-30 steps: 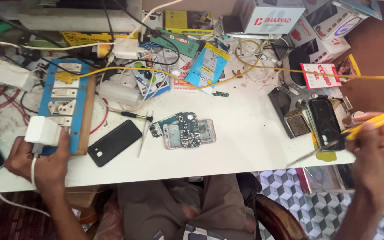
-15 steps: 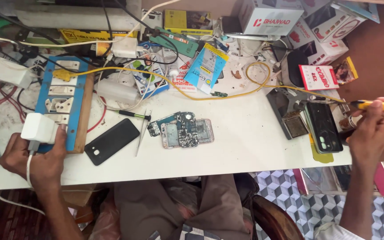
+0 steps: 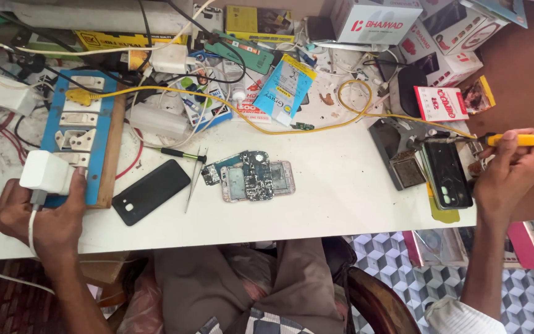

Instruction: The person uses a soldering iron and solder wire to work on a small circuit board placed on a cluttered workbench. They repeatedly apply solder to specific points on the board while holding the board steady with the other hand.

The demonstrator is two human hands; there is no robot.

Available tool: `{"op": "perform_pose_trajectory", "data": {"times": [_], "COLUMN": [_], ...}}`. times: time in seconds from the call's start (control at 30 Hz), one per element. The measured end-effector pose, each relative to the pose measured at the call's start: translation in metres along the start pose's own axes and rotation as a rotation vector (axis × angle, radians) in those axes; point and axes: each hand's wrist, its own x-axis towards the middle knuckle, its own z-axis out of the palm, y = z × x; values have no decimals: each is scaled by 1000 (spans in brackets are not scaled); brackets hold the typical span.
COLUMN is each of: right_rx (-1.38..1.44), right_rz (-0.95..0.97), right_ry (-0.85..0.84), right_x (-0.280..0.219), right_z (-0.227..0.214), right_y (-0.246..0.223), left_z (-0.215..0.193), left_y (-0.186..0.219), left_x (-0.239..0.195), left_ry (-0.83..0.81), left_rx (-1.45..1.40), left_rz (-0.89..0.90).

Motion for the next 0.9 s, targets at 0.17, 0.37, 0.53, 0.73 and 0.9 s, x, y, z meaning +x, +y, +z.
{"op": "perform_pose_trajectory", "data": {"times": [0.17, 0.37, 0.53, 0.73, 0.9], "right_rx": [157, 272, 120, -1, -58], "right_rz": [50, 94, 82, 234, 316], "right_ry": [17, 17, 9, 61, -211], "right_x": [-11, -10, -14, -50, -99], "right_z": [11, 15, 18, 25, 67], "right_y": [-14, -29, -54, -94, -176], "left_z": [-4, -6, -9, -8, -10], "left_y": [2, 5, 7, 8, 19], "left_x": [0, 6, 8, 5, 10], "left_ry": [-35, -50, -48, -39, -20], "left_rx": [-88, -119, -165, -230, -275], "left_rz": [-59, -80, -77, -128, -206]}}
